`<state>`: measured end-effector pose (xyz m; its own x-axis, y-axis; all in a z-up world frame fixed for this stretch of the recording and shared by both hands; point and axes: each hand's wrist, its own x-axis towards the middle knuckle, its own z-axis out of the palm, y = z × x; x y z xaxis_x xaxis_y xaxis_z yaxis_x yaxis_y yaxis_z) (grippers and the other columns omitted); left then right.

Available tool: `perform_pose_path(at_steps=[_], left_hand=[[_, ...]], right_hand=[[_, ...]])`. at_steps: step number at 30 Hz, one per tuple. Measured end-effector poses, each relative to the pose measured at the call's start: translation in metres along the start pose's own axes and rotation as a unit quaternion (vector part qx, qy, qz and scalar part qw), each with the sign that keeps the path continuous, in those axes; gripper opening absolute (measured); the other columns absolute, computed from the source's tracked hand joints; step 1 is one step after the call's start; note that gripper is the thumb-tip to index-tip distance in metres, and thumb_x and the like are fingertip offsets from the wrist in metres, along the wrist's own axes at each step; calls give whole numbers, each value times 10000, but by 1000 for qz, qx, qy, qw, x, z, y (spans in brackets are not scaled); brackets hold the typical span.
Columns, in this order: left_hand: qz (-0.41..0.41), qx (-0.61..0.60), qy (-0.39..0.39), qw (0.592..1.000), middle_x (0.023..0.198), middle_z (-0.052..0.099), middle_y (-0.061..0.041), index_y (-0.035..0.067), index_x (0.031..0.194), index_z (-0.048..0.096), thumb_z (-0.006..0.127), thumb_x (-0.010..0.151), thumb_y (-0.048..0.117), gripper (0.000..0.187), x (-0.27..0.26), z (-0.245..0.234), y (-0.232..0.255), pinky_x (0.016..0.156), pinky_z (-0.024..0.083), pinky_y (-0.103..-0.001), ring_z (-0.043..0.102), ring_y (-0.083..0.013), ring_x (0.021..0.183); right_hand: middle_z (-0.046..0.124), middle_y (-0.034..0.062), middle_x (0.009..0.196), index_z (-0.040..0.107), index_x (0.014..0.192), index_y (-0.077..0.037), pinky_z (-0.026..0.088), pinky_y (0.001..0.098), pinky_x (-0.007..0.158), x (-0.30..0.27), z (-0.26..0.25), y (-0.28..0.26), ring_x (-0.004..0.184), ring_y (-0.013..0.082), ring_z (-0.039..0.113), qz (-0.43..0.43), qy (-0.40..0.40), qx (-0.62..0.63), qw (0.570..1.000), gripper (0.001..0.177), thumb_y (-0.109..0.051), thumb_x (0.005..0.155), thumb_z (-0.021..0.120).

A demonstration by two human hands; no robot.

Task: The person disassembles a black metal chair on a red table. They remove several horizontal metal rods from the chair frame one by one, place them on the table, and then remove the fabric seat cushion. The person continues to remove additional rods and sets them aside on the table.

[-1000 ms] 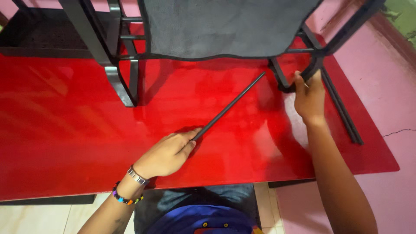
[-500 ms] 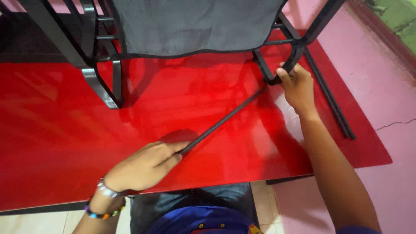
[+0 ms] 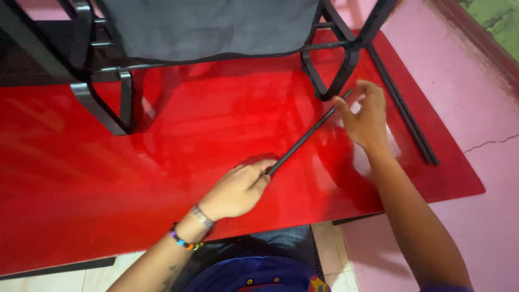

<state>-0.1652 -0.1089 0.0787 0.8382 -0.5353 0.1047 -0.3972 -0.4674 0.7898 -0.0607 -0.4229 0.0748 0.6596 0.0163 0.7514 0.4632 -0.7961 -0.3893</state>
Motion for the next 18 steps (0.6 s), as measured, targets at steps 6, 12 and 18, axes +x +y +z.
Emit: perform_pose_path(at_steps=[6,12,18], left_hand=[[-24,73,43,996,987,690,-287,-40,1378,514,527,908,164,512,30,50,23,821,509,-578,670,-465,924],[16,49,45,998,1065,654,-302,-81,1177,560,555,929,145,335,104,95,28,847,519,-578,662,-490,955],[14,27,79,996,1122,631,-307,-69,1090,586,605,887,147,297,155,125,21,865,523,-572,653,-499,988]], right_hand=[[696,102,799,695,975,9,522,317,681,-46,-53,-22,711,169,640,216,-180,-16,960,328,-284,894,816],[719,78,747,724,968,-34,542,294,638,-63,-72,-47,655,138,645,224,-271,40,935,208,-211,872,777],[724,70,808,670,1101,-21,557,297,625,-64,-75,-54,645,130,659,204,-272,37,940,360,-132,783,796]])
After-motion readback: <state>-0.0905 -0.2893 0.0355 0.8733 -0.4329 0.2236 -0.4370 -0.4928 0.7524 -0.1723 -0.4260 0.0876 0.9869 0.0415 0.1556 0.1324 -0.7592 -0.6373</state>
